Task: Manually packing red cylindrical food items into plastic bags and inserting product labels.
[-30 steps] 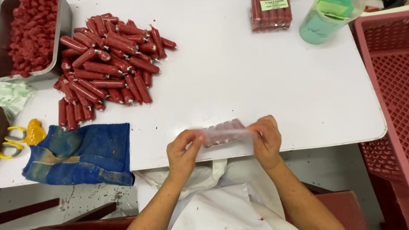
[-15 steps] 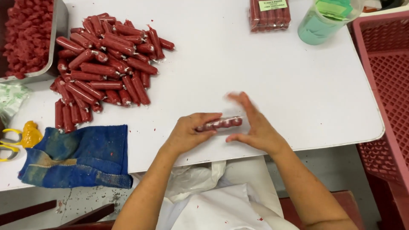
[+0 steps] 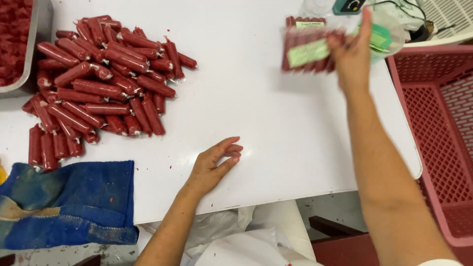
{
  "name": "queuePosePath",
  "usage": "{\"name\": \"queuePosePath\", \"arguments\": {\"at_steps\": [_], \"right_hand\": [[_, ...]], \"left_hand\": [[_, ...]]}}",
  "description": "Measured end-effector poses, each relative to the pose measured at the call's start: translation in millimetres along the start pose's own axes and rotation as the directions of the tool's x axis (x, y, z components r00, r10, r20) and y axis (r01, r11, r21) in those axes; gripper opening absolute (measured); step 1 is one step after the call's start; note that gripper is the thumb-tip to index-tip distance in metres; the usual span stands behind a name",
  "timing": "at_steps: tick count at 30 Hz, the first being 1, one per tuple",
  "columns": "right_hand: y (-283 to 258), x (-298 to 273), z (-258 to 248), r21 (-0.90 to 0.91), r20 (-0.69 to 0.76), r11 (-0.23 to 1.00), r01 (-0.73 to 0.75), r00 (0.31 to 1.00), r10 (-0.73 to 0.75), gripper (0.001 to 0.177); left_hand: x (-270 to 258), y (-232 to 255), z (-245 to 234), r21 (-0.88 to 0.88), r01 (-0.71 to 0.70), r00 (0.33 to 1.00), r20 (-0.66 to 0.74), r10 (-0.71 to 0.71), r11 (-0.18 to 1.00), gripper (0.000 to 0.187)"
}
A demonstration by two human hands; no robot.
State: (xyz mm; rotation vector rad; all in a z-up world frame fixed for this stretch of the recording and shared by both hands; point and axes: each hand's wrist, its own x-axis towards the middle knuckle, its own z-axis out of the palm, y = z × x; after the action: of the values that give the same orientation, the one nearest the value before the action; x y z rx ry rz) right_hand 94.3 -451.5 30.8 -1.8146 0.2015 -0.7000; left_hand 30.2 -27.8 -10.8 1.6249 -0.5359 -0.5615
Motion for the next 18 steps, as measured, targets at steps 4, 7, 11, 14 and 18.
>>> {"name": "queuePosePath", "arguments": {"at_steps": [4,7,11,14,18], "right_hand": [[45.6,91.7,-8.7,-0.132,-0.143,0.990,-0.052,0.989,0.033,0.038],[76.4,116.7,-8.4,-0.266,-0.089,0.962,-0.069,0.995,0.047,0.047],[105.1,123.9,-9.2,-0.679,-0.087,0.733,0.045,0.986,-0.141,0.052],[84.7,102.5,9.1,-0.759,-0.089,0.634,0.151,0.940,-0.331,0.033],[58.8,63.5,31.4,-0.741,0.337,0.456,0.492,0.861,-0.381,0.050]], "left_hand": [[3.0,-5.2,-1.9,0.054,-0.046,0.998,0.053,0.043,0.997,0.041],[4.4,-12.3,-1.6,0.114,-0.106,0.991,0.090,0.096,0.988,0.038],[4.7,-8.9,-1.2,0.161,-0.127,0.987,0.115,0.109,0.979,0.036],[6.2,-9.0,-0.5,0.178,-0.193,0.979,0.101,0.178,0.965,0.033],[8.7,-7.1,0.4,0.242,-0.236,0.967,0.152,0.203,0.941,0.032]]}}
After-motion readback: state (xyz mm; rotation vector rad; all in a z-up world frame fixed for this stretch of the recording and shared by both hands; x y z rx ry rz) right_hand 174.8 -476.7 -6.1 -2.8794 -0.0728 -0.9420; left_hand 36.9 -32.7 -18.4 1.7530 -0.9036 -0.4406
